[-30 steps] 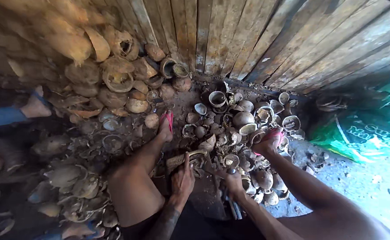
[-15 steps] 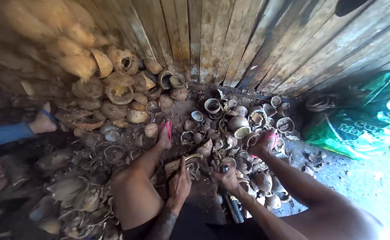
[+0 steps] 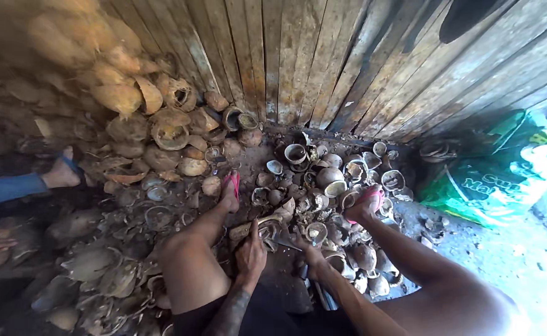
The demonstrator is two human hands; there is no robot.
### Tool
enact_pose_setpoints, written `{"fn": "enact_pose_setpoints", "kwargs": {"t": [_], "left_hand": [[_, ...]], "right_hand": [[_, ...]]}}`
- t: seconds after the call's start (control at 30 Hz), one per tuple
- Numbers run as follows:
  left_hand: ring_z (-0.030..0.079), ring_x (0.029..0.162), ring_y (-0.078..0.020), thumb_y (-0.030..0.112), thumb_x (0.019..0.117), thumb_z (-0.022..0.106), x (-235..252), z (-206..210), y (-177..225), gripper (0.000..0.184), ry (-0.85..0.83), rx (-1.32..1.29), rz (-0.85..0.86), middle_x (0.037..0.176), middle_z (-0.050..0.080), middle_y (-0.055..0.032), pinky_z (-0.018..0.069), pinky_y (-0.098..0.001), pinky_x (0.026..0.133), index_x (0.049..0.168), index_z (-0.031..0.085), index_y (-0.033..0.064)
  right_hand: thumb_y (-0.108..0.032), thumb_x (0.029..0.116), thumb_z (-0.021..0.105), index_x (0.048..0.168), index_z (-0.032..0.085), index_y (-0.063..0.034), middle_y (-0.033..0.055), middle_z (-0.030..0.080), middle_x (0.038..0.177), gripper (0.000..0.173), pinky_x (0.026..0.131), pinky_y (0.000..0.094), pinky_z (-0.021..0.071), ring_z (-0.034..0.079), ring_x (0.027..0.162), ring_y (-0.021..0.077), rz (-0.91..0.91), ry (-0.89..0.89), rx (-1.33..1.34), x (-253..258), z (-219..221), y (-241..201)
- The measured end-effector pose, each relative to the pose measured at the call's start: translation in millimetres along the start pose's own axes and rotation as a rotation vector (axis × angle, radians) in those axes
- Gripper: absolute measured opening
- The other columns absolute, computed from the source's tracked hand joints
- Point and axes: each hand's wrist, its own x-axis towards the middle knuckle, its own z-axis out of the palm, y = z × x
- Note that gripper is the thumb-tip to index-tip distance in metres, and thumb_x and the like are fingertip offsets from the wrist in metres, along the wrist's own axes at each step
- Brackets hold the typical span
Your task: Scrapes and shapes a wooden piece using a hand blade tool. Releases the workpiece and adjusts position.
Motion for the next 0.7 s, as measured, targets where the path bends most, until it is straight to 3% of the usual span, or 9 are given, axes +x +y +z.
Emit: {"fn": "enact_pose_setpoints", "kwargs": {"t": [0.03, 0.1, 0.13, 0.2, 0.3, 0.47, 0.57, 0.63, 0.7], "left_hand": [[0.07, 0.111, -0.0392, 0.028, 0.1124, 0.03, -2, -7, 4, 0.054, -0.046, -0.009, 0.0, 0.127, 0.07, -0.0193, 0.0514, -0.0569, 0.097, 0.165, 0.022, 0.0177], [0.073, 0.094, -0.0395, 0.027, 0.1102, 0.036, 5, 18, -13, 0.054, 0.1, -0.002, 0.085, 0.111, 0.074, -0.0198, 0.0565, -0.0575, 0.084, 0.163, 0.03, 0.0158], [0.073, 0.086, -0.0397, 0.025, 0.1087, 0.039, 10, 29, -21, 0.054, 0.174, -0.001, 0.125, 0.104, 0.074, -0.0197, 0.0575, -0.0576, 0.077, 0.162, 0.033, 0.0152], [0.073, 0.084, -0.0404, 0.025, 0.1089, 0.04, 12, 34, -25, 0.053, 0.186, -0.003, 0.147, 0.102, 0.075, -0.0197, 0.0573, -0.0579, 0.076, 0.161, 0.035, 0.017], [0.073, 0.084, -0.0402, 0.024, 0.1082, 0.039, 16, 31, -22, 0.054, 0.14, 0.008, 0.126, 0.099, 0.075, -0.0189, 0.057, -0.0571, 0.076, 0.162, 0.034, 0.0198], [0.073, 0.079, -0.0375, 0.024, 0.1071, 0.039, 20, 29, -18, 0.054, 0.169, 0.004, 0.101, 0.092, 0.075, -0.0164, 0.0576, -0.0551, 0.073, 0.161, 0.035, 0.0222], [0.073, 0.08, -0.0383, 0.025, 0.108, 0.038, 18, 30, -18, 0.054, 0.154, -0.018, 0.082, 0.094, 0.075, -0.0166, 0.0575, -0.0554, 0.074, 0.162, 0.035, 0.0223], [0.073, 0.082, -0.0398, 0.025, 0.1087, 0.037, 19, 28, -18, 0.052, 0.136, -0.052, 0.077, 0.097, 0.075, -0.018, 0.057, -0.0577, 0.075, 0.161, 0.036, 0.0224], [0.073, 0.086, -0.0406, 0.025, 0.1088, 0.036, 21, 22, -17, 0.052, 0.092, -0.079, 0.051, 0.102, 0.075, -0.0189, 0.0563, -0.0595, 0.078, 0.161, 0.036, 0.0247]], "right_hand": [[-0.032, 0.1, 0.063, 0.08, 0.051, -0.0125, -0.0031, 0.038, 0.048, 0.031, 0.039, 0.0281, 0.0428, 0.039, 0.037, 0.0095, 0.015, 0.0, 0.042, -9, 5, 2], [-0.019, 0.0963, 0.07, 0.088, 0.058, -0.0058, 0.0003, 0.047, 0.055, 0.02, 0.043, 0.0272, 0.045, 0.044, 0.042, 0.0092, -0.197, 0.09, -0.095, -23, 11, 3], [-0.012, 0.0881, 0.08, 0.094, 0.064, -0.0015, 0.0031, 0.055, 0.064, 0.02, 0.05, 0.0289, 0.0472, 0.049, 0.05, 0.0105, -0.395, 0.137, -0.281, -28, 10, 0], [-0.015, 0.0742, 0.089, 0.101, 0.064, -0.0012, 0.0038, 0.062, 0.076, 0.039, 0.061, 0.0315, 0.0532, 0.058, 0.063, 0.0114, -0.638, 0.147, -0.622, -37, 3, -15], [-0.017, 0.0825, 0.085, 0.099, 0.063, -0.0026, 0.0032, 0.056, 0.069, 0.031, 0.049, 0.0309, 0.0482, 0.05, 0.051, 0.0119, -0.444, 0.108, -0.618, -32, -3, -31], [-0.026, 0.0956, 0.071, 0.093, 0.056, -0.0058, 0.0028, 0.045, 0.056, 0.025, 0.039, 0.0306, 0.0432, 0.042, 0.04, 0.0126, -0.058, 0.119, 0.013, -13, 14, 9], [-0.026, 0.0994, 0.064, 0.086, 0.056, -0.0074, 0.0005, 0.043, 0.052, 0.024, 0.036, 0.0262, 0.0397, 0.04, 0.037, 0.0094, -0.03, 0.133, 0.185, -36, 33, 17], [-0.008, 0.0953, 0.071, 0.089, 0.059, -0.0007, 0.0032, 0.052, 0.059, 0.016, 0.041, 0.0251, 0.042, 0.044, 0.043, 0.0087, -0.306, 0.186, 0.054, -51, 47, 19], [-0.002, 0.0754, 0.083, 0.084, 0.061, -0.0024, 0.001, 0.058, 0.066, 0.023, 0.052, 0.0254, 0.049, 0.053, 0.054, 0.0078, -0.699, 0.234, -0.212, -46, 46, 26]]}}
